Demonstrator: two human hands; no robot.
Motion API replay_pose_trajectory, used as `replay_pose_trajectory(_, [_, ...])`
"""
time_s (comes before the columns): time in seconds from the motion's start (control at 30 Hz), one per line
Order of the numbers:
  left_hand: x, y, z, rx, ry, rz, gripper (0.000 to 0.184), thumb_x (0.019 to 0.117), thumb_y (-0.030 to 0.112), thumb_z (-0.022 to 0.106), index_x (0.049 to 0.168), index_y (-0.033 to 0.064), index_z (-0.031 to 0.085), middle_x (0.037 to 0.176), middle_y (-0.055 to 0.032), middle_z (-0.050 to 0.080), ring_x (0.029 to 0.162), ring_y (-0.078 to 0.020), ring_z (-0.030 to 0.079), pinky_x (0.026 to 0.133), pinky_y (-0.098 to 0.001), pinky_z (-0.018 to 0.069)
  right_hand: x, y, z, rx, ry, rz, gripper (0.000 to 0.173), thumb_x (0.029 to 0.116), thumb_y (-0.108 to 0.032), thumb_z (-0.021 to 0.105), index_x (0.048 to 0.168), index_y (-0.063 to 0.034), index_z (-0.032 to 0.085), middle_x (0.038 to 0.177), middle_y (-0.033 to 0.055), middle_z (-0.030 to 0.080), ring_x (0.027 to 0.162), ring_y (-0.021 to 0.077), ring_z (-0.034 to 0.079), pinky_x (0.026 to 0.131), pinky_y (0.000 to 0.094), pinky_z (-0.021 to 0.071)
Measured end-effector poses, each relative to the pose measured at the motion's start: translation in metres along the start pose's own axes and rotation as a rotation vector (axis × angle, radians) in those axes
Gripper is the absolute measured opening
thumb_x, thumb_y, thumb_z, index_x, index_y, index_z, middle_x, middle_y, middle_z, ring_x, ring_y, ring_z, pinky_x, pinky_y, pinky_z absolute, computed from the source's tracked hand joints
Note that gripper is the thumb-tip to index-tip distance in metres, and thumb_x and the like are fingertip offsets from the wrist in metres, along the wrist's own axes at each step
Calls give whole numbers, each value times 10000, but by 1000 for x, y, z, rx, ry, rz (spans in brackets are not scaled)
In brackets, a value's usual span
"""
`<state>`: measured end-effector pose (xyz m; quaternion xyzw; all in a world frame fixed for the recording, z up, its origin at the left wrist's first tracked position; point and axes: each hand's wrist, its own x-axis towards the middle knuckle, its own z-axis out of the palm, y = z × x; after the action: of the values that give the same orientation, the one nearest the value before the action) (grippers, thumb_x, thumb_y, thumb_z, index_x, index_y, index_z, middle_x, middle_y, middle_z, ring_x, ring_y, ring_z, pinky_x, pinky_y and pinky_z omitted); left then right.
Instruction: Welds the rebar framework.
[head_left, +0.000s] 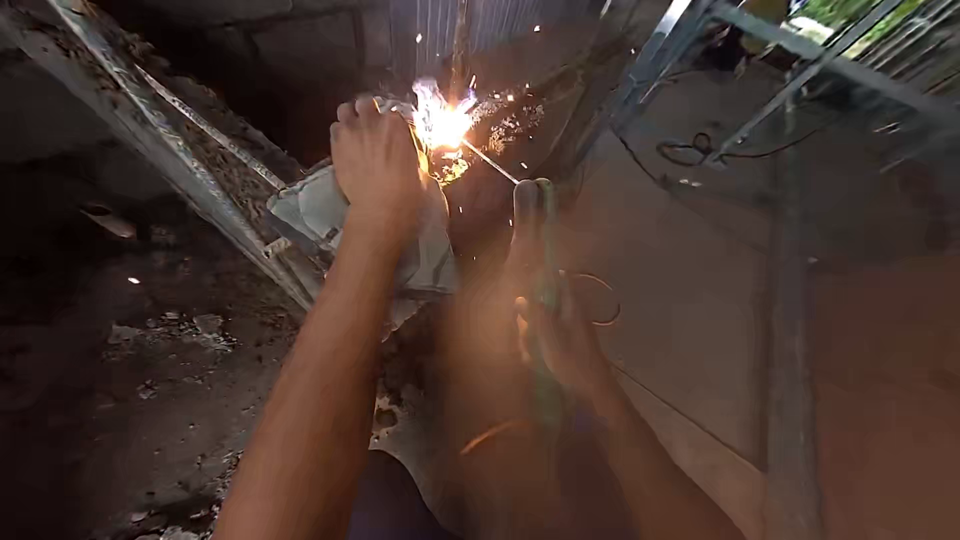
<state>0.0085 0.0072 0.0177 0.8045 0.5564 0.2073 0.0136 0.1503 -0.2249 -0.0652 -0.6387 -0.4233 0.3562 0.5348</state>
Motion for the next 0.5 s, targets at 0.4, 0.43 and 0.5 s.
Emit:
replay_pose_trajectory(0.4, [8, -2, 4, -3, 31, 27, 426, 905, 288, 689, 1145, -63, 666, 1330, -308, 589, 1305, -509, 512, 992, -665, 460, 0, 1, 3, -9, 12, 8, 376, 1013, -221, 576, 1332, -50, 474, 674, 76, 575, 488, 203, 592, 464, 363, 571])
replay_pose_trajectory(0.43, [7, -2, 5, 3, 28, 26, 415, 911, 276, 683, 1139, -71, 660, 1330, -311, 586, 1305, -510, 511, 997, -663, 455, 0, 1, 2, -8, 7, 7, 378, 1011, -217, 576, 1333, -48, 471, 678, 80, 578, 490, 206, 595, 463, 365, 571])
replay_pose_trajectory(0.5, [-12, -3, 4, 10, -25, 27, 370, 868, 163, 725, 1132, -87, 653, 1276, -326, 603, 1251, -516, 542, 972, -665, 459, -1, 0, 1, 6, 3, 1, 394, 1003, -206, 576, 1352, -46, 486, 693, 81, 590, 494, 196, 597, 463, 353, 568])
